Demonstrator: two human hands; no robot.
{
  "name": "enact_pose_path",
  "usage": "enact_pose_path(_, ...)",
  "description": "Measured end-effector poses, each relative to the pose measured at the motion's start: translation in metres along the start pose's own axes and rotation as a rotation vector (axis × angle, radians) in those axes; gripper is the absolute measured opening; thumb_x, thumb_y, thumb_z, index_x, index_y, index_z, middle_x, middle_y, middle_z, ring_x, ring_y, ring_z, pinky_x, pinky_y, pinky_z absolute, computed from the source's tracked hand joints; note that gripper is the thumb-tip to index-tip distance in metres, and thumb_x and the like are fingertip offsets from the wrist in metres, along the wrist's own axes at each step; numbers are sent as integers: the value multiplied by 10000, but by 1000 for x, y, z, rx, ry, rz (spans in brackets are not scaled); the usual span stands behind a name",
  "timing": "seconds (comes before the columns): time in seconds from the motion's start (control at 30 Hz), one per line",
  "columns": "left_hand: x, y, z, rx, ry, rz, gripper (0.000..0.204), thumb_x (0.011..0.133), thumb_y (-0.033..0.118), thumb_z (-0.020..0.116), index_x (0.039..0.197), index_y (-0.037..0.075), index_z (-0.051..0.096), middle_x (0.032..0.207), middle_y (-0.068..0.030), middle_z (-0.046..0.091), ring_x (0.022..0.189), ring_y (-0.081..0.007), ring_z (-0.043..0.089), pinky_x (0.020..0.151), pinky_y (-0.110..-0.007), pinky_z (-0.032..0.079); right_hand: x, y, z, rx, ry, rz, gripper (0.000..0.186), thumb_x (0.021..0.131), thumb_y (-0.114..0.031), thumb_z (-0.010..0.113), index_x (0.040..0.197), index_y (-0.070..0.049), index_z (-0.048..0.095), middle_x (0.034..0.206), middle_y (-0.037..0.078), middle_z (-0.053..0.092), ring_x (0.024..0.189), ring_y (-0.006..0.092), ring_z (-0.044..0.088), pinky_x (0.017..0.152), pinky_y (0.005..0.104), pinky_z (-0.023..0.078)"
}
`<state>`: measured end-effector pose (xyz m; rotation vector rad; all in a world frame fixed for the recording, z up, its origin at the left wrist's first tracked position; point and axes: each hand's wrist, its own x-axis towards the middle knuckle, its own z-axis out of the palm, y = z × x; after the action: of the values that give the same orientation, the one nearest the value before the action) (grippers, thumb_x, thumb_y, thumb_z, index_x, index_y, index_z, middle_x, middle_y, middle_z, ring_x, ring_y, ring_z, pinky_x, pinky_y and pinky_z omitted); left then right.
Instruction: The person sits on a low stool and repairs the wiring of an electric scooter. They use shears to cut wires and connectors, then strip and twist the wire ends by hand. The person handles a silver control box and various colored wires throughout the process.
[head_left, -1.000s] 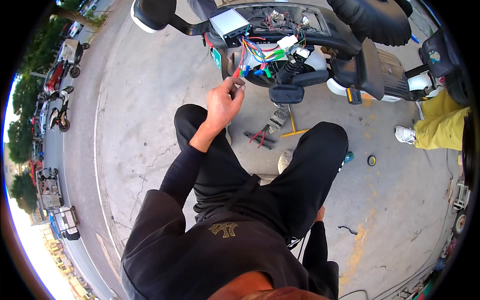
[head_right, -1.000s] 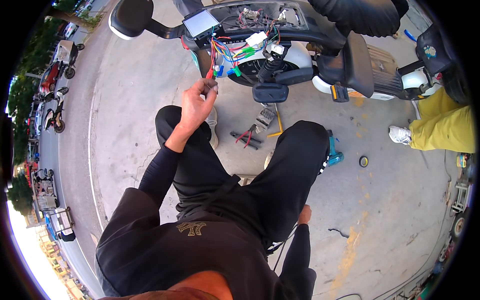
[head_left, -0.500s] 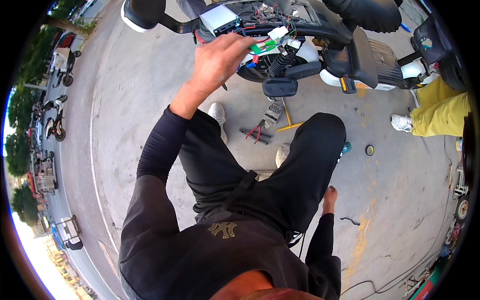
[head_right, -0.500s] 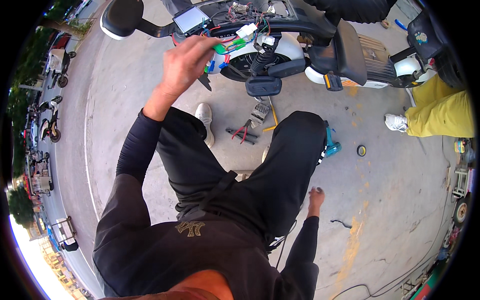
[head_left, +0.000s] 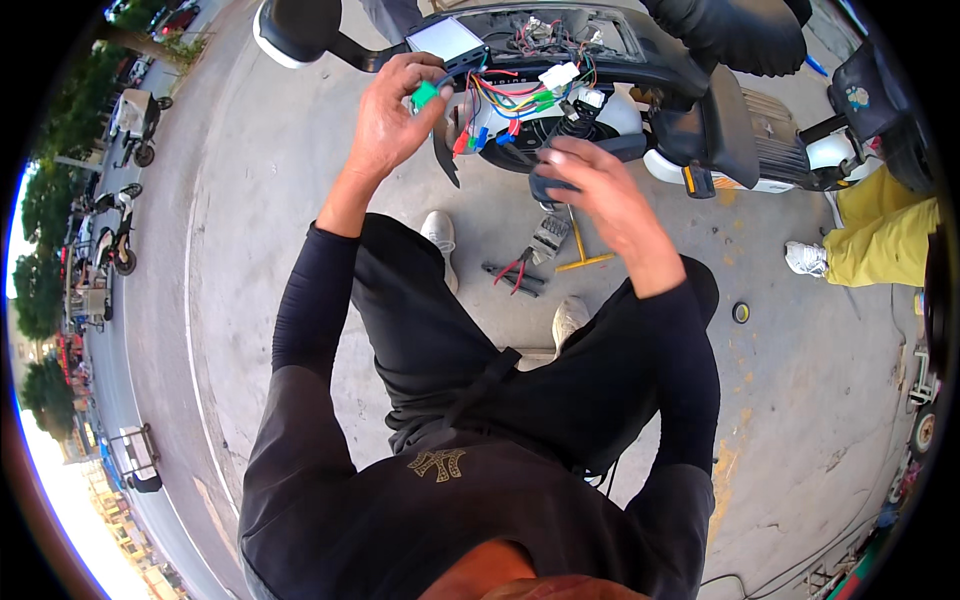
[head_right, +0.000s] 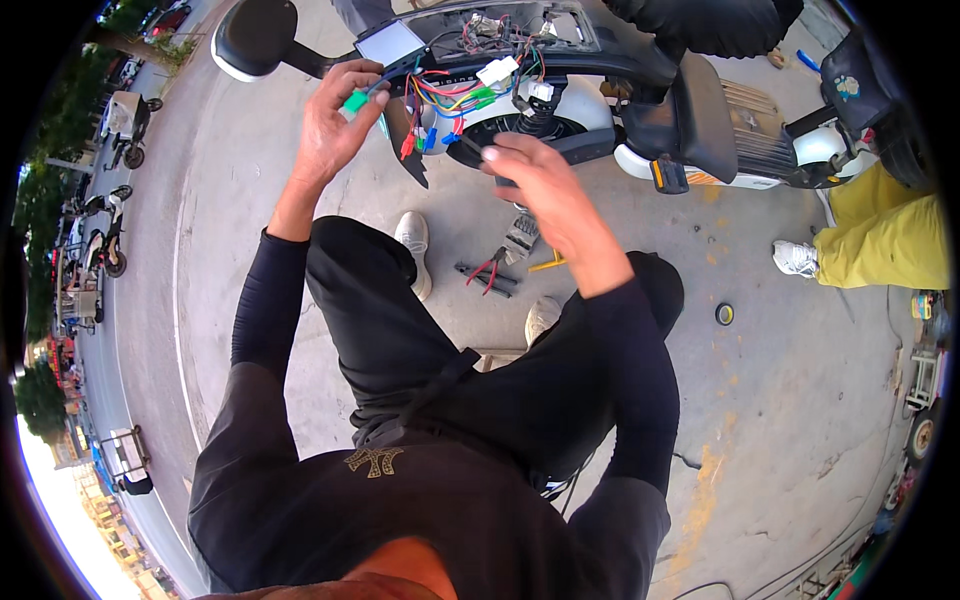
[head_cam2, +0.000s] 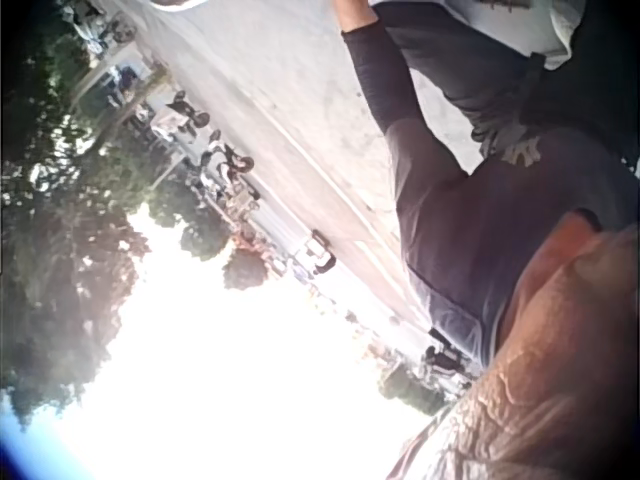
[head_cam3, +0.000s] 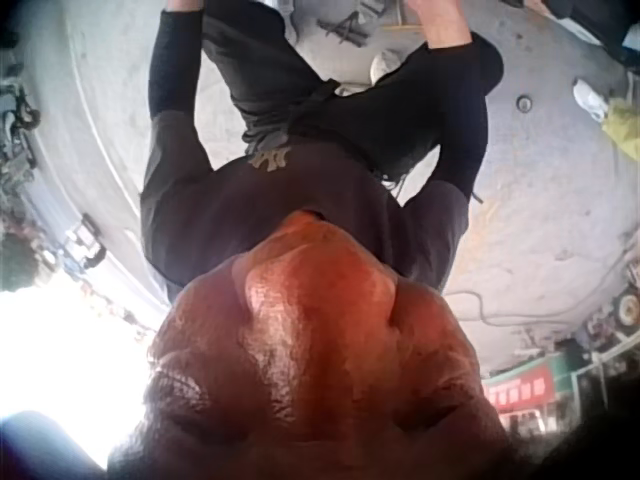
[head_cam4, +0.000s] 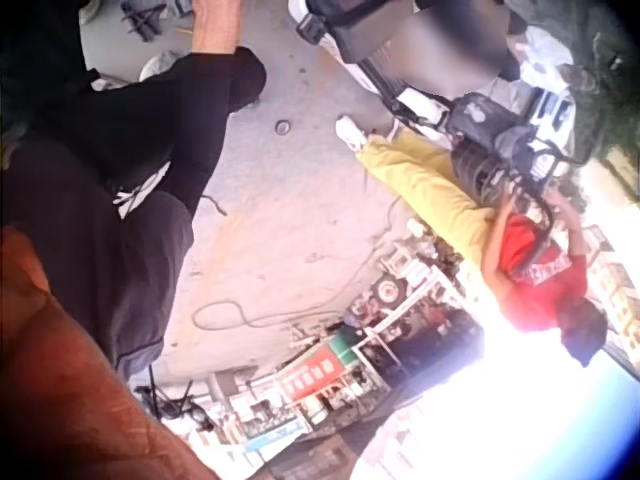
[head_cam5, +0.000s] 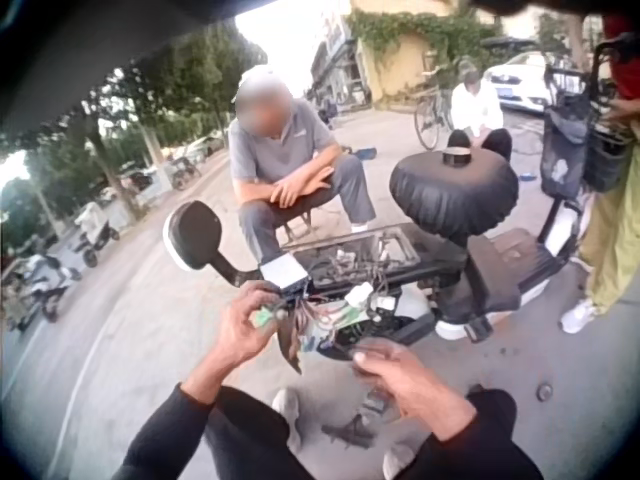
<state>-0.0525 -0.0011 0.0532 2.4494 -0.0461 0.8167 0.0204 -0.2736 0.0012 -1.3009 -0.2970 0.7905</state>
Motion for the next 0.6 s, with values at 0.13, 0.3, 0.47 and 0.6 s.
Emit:
enact_pose_path(0.13,20,-1,-13,558,-198,337,680,711,-5,686,1362,144,555,1478,-78,471,1371,-315,430,1109,-430,397,59,17,35,96,7,5,376,956,-246,672,1267,-54,587,1256,81,635,1182,203,598,971,387,454)
enact_pose_path(0.3,62,-9,-4,721,-425,524,881,685,4,786,1466,209,433,1526,-27,428,1436,-279,366,1192,-452,322,66,27,46,316,-47,-73,190,963,-175,668,1128,-86,642,1017,14,681,949,121,625,888,333,480)
enact_pose_path(0.47,89,2,-13,590,-500,525,759,661,87,846,1338,121,505,1355,-105,557,1295,-319,513,1185,-455,336,63,25,38,287,-57,-238,146,980,-186,648,1077,-78,656,911,0,666,837,103,615,792,294,499)
enact_pose_path(0.6,64,64,-17,653,-282,467,757,610,179,891,1272,69,539,1173,-148,597,1089,-348,599,985,-429,486,47,5,18,384,-119,-342,184,992,-212,630,1094,-60,655,902,5,666,818,105,613,756,285,492)
